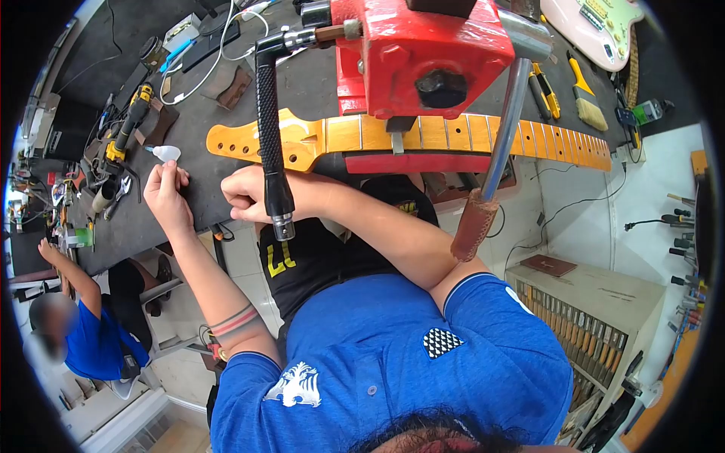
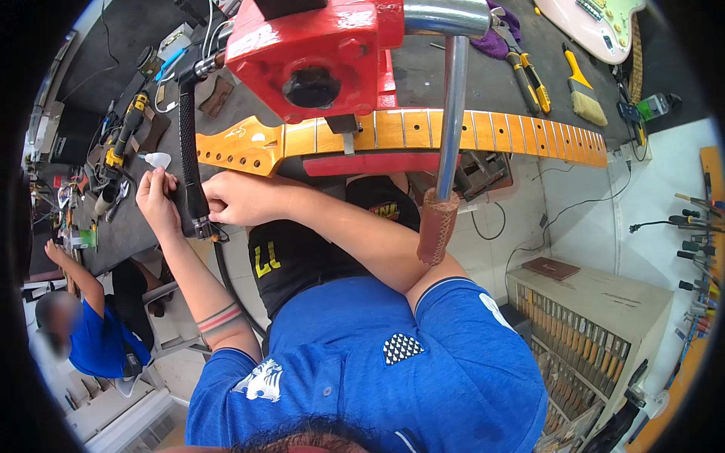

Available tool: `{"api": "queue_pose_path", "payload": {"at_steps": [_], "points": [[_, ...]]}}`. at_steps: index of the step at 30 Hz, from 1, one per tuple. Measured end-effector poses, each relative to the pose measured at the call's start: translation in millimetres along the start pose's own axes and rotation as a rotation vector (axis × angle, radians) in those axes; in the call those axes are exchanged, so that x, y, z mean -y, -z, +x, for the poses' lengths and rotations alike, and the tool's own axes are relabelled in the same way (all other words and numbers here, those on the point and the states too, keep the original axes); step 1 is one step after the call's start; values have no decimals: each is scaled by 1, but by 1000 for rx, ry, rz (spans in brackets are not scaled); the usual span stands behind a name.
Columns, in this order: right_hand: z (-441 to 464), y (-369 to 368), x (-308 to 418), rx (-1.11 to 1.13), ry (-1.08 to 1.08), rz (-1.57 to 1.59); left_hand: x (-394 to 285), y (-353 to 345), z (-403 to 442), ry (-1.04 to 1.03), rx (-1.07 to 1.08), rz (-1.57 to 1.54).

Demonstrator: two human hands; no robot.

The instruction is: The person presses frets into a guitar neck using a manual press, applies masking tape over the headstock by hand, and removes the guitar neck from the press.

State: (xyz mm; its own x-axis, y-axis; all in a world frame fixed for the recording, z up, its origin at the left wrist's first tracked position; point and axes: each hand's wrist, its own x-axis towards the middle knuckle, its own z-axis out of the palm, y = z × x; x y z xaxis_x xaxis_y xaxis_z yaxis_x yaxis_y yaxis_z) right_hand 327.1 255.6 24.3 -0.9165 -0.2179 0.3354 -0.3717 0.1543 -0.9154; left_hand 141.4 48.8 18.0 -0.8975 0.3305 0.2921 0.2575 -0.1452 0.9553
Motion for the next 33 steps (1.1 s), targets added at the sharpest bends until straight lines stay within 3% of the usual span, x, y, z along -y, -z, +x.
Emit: {"api": "queue_pose_path", "payload": {"at_steps": [11,33], "points": [[-3,0,-4,-32,106,-36,11,10,4,-21,13,1],[2,-6,-10,-1,-45,-23,6,5,1,-23,13,28]]}}
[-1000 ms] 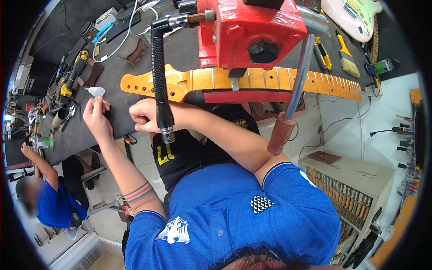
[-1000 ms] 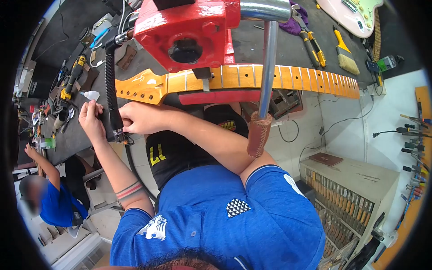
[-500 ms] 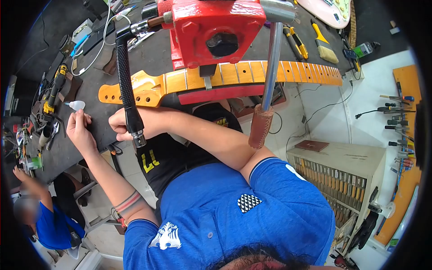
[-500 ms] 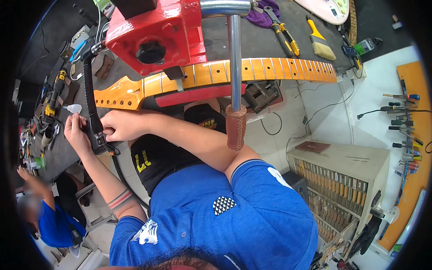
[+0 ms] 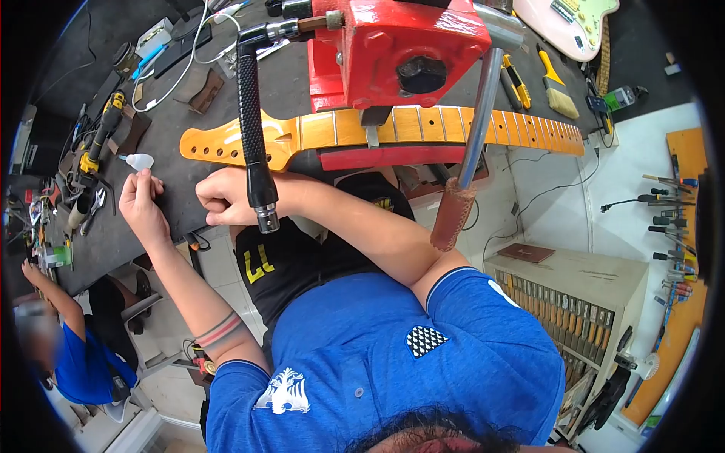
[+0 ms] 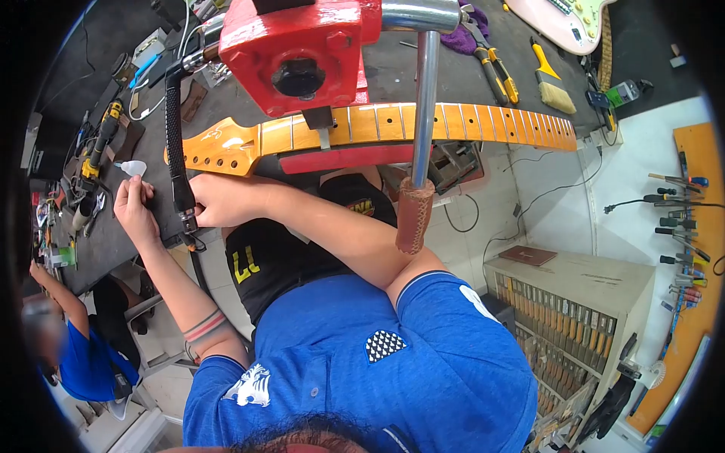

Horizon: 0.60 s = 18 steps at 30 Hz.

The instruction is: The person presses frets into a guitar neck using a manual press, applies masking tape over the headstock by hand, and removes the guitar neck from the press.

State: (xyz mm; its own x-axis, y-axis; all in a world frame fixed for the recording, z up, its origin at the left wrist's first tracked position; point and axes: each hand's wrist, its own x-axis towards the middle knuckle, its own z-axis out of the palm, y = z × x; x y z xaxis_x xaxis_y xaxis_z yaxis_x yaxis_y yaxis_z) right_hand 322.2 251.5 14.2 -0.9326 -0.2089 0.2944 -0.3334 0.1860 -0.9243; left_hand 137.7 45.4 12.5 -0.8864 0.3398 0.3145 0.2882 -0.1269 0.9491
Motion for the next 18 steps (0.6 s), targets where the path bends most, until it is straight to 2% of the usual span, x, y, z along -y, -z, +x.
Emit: {"api": "queue_pose_path", "payload": {"at_steps": [12,15,18], "points": [[3,-5,-9,-57,80,-21,-1,-3,-2,0,0,43],[-1,-1,-5,28,6,-24,-2,-4,-3,5,2,45],[-6,4,12,20,-1,29,-2,-3,-2,2,14,53]]}}
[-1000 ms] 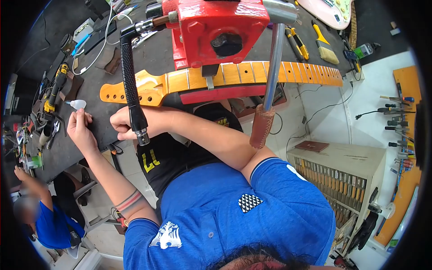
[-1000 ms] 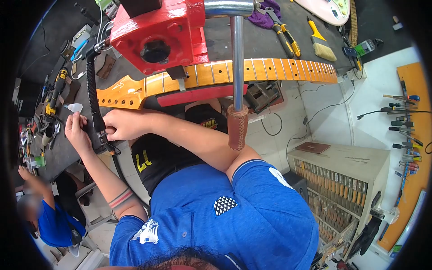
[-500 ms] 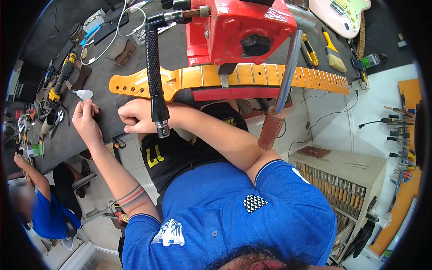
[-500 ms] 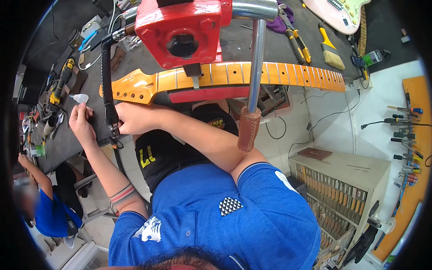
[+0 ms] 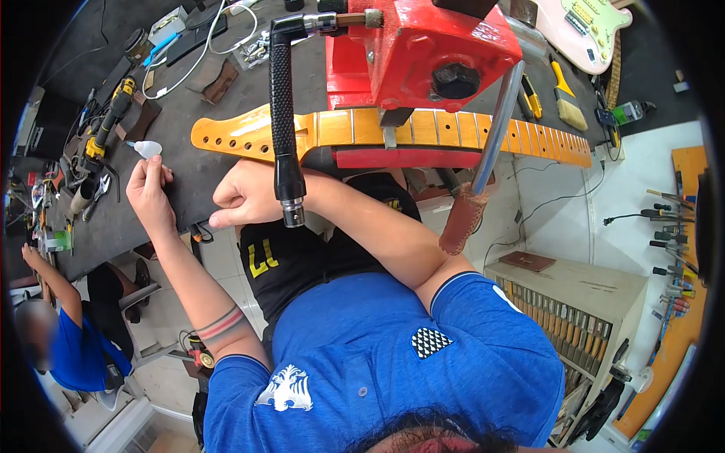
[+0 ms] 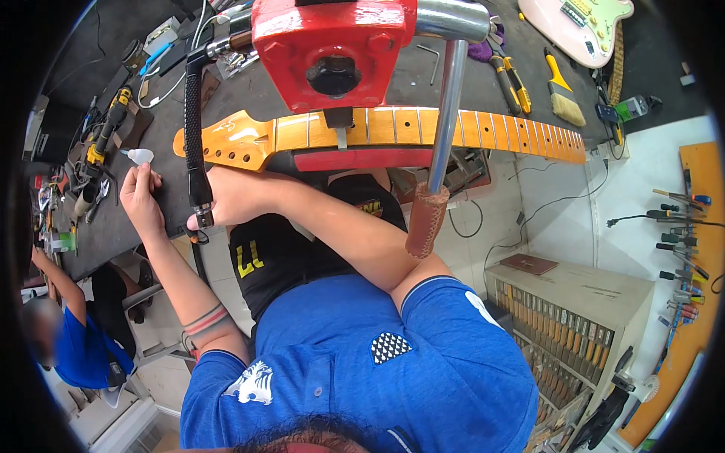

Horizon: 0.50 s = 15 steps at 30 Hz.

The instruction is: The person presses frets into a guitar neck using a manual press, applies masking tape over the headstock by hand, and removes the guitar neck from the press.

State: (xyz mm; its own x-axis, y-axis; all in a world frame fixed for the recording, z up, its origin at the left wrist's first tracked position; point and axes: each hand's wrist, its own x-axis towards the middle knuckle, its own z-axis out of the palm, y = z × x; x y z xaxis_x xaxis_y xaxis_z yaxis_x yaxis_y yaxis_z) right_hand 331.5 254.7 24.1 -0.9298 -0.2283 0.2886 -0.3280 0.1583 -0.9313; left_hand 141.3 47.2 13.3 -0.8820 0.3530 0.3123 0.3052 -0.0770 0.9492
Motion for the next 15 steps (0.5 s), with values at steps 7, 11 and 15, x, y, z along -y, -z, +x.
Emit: {"api": "queue_pose_path", "payload": {"at_steps": [7,11,15], "points": [[0,0,3,-14,-42,72,-7,-6,-2,3,5,-9],[1,-4,-3,-26,-83,172,-4,-4,-2,-1,61,41],[1,-1,-3,-5,-65,190,-7,-7,-5,3,48,250]]}}
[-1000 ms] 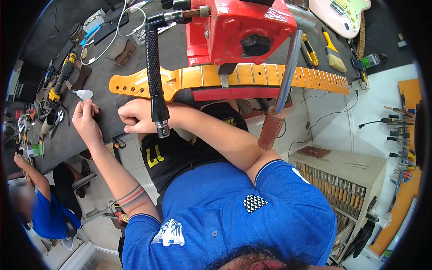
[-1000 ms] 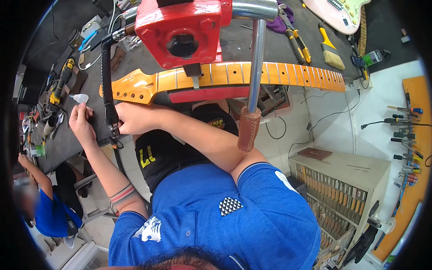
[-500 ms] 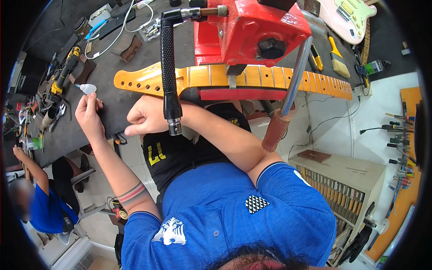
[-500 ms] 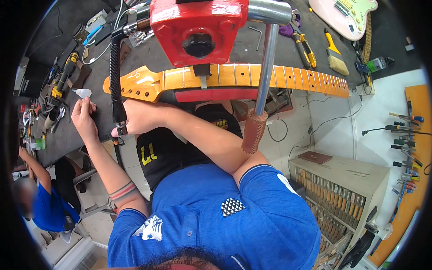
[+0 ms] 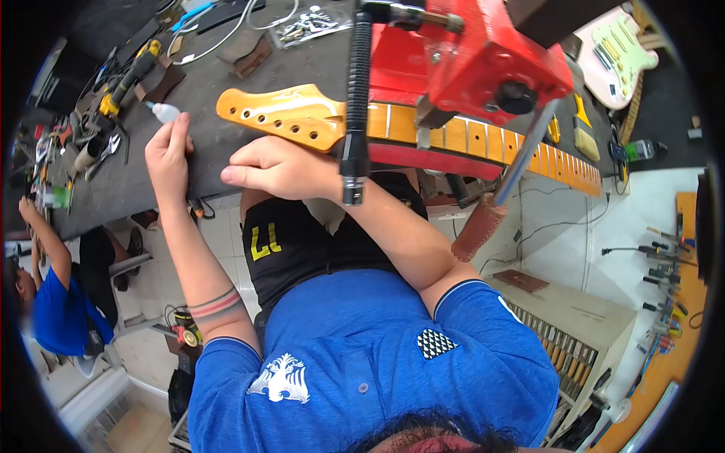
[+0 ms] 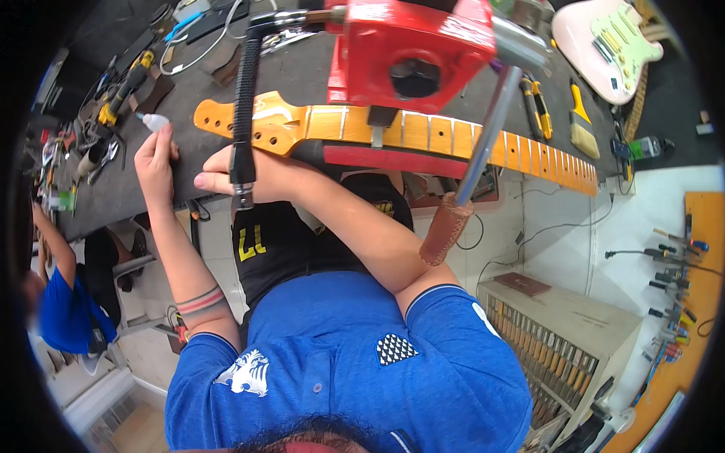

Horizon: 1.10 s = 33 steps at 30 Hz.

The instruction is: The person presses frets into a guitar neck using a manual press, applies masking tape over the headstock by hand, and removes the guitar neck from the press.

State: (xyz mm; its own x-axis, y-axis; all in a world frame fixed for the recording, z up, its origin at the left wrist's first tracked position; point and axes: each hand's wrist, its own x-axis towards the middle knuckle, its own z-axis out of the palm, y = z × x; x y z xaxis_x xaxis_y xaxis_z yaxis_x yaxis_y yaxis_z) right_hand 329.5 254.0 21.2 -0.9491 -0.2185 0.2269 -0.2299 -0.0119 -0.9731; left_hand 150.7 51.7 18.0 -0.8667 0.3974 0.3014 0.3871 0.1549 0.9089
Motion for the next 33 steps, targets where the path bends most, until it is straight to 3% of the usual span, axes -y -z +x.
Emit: {"api": "queue_pose_path", "payload": {"at_steps": [9,11,18,33], "points": [[2,1,5,19,-77,-28,3,-1,-3,-68,1,75],[4,-2,2,-43,22,-70,5,-2,-3,-86,2,72],[3,-4,7,-32,58,-216,-5,-7,-9,-191,-73,160],[7,-10,15,-51,42,-486,-1,-3,-11,-152,-61,137]]}}
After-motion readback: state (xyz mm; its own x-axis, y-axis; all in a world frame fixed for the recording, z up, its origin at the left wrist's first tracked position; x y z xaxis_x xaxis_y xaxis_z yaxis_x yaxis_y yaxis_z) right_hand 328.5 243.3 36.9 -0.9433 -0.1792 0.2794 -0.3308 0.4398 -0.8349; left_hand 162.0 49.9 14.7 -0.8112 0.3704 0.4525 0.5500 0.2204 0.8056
